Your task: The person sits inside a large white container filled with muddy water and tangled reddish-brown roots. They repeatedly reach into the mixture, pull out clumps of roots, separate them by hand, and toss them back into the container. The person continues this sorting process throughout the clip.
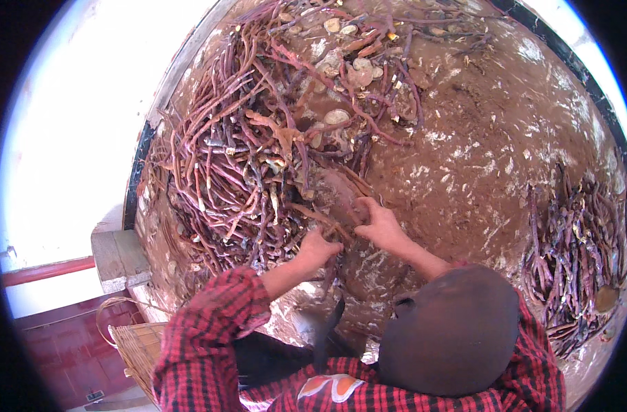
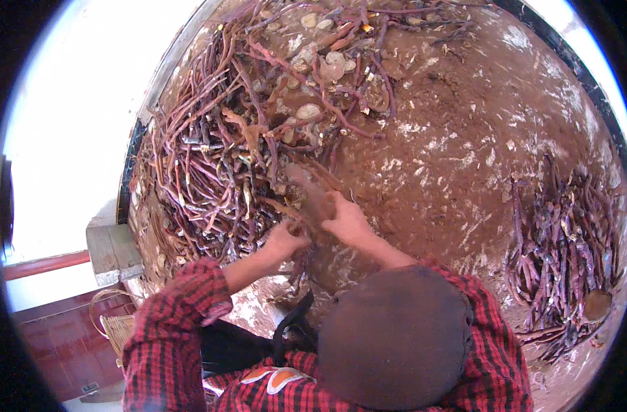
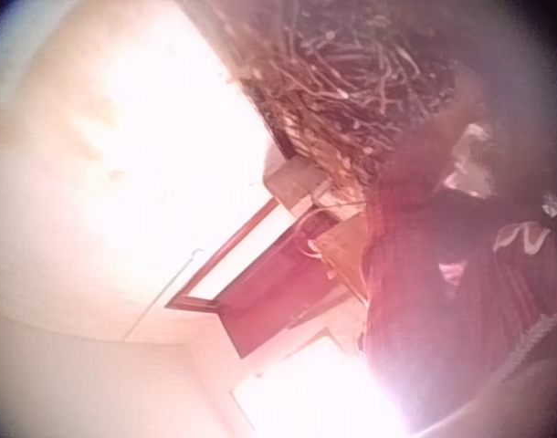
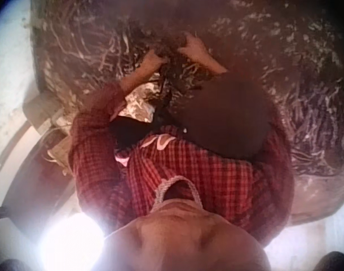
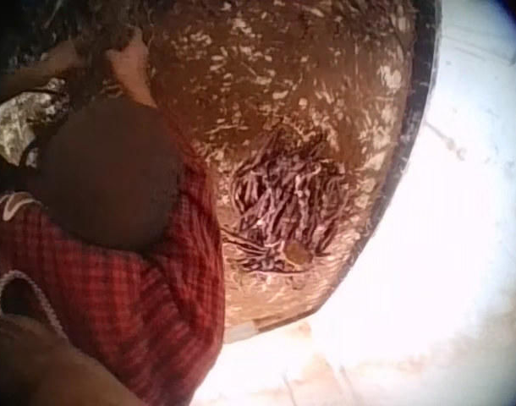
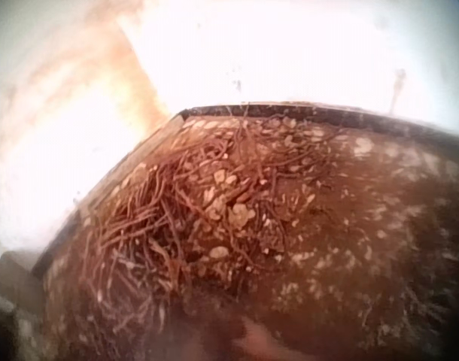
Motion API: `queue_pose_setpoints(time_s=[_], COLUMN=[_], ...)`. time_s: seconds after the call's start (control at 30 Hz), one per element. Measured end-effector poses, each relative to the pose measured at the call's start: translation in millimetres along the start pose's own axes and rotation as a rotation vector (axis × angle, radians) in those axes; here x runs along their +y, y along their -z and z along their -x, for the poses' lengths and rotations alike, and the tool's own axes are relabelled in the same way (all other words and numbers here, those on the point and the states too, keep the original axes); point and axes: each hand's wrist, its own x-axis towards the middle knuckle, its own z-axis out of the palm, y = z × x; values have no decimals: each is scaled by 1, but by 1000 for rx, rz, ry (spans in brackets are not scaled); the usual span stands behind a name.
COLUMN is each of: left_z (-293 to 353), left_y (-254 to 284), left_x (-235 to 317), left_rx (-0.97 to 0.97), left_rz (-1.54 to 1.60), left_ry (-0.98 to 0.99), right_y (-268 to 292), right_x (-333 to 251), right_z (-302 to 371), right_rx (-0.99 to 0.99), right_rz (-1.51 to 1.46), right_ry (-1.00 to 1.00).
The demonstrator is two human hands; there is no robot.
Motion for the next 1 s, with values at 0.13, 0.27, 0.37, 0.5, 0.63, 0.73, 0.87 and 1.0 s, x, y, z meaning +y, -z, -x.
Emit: queue_pose_setpoints(time_s=[0.13, 0.27, 0.37, 0.5, 0.63, 0.73, 0.87, 1.0], left_z=[3, -21, -13, -16, -14, 20, 64, 49], left_y=[30, 16, -21, -44, -12, 29, 35, 56], left_x=[24, -55, -22, -29, -10, 35, 59, 121], left_rx=[4, 82, 136, 191, -236, -493, -633, -421], left_rz=[174, -82, -224, -260, -25, 136, -106, 240], left_ry=[164, 152, -5, -89, 166, 247, -298, -1], right_y=[22, -4, 1, 5, 17, 35, 60, 82], right_x=[10, 9, 9, -6, 16, 13, -10, -40], right_z=[11, 8, 3, -22, -34, -21, 4, 22], right_rx=[-146, -61, 128, 10, 73, 187, 101, 31], right_rz=[-389, -97, 332, 683, 699, 267, -411, -769], right_ry=[-337, -147, 178, 338, 385, 233, -101, -164])
